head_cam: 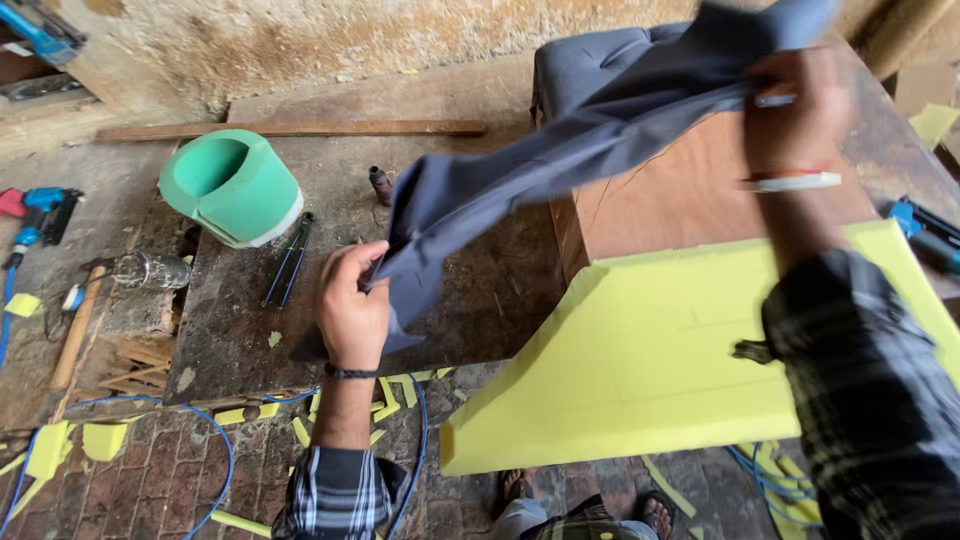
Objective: The person uses a pneumatic staple gun to attach gray fabric to a wooden frame with foam. They then place a piece of yellow foam on a table, cover it with gray fabric, and staple the fabric to the foam, trimming excess with scissors.
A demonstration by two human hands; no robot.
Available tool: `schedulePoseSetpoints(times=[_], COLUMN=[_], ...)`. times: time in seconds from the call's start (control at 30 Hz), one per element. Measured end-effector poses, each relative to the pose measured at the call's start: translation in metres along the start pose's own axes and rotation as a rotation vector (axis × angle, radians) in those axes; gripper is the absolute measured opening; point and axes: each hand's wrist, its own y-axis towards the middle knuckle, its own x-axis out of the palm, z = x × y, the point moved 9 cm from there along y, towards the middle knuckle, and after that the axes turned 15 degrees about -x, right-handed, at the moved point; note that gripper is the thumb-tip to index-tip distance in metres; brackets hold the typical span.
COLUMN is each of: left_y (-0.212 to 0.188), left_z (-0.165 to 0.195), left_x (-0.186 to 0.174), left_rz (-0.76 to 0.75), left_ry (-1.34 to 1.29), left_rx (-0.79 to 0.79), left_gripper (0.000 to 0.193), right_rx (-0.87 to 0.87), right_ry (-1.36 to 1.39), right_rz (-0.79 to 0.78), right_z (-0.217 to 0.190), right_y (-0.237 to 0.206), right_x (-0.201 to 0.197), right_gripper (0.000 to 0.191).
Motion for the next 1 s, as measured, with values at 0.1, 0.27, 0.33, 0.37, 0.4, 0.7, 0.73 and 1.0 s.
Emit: schedulePoseSetpoints(times=[0.1, 0.27, 0.33, 0.37, 0.4, 0.7, 0.73, 1.0], left_y=[-0.038, -0.103, -0.122, -0.128, -0.133, -0.146, -0.146, -0.155], left_z=[0.041, 0.024, 0.005, 0.001, -0.002, 0.028, 0.032, 0.049], left_x=[0.0, 0.041, 0.045, 0.04, 0.033, -0.026, -0.028, -0.03], left_rz=[0.034, -0.148, -0.169, -0.114, -0.061, 0.073, 0.07, 0.033], left_ry=[0.021, -0.063, -0.09, -0.031, 0.031, 0.163, 0.136, 0.081], left_rx=[0.154, -0.069, -0.197, -0.196, -0.193, -0.109, -0.098, 0.028], left_gripper=[0.034, 0.031, 0.03, 0.03, 0.03, 0.027, 0.026, 0.026], right_rx=[0.119, 0.336, 0.569, 0.437, 0.31, 0.024, 0.048, 0.034], right_ry=[-0.097, -0.095, -0.049, -0.057, -0.06, 0.077, 0.084, 0.177], right_rz=[-0.087, -0.751, -1.073, -0.959, -0.839, -0.75, -0.716, -1.008], right_z=[0.056, 0.088, 0.096, 0.09, 0.079, 0.039, 0.043, 0.086], right_y=[-0.036, -0.159, -0.208, -0.195, -0.182, -0.098, -0.094, -0.14], right_x=[-0.083, -0.141, -0.144, -0.144, -0.144, -0.114, -0.118, -0.083], right_gripper=[0.019, 0.009, 0.011, 0.013, 0.018, 0.107, 0.106, 0.08])
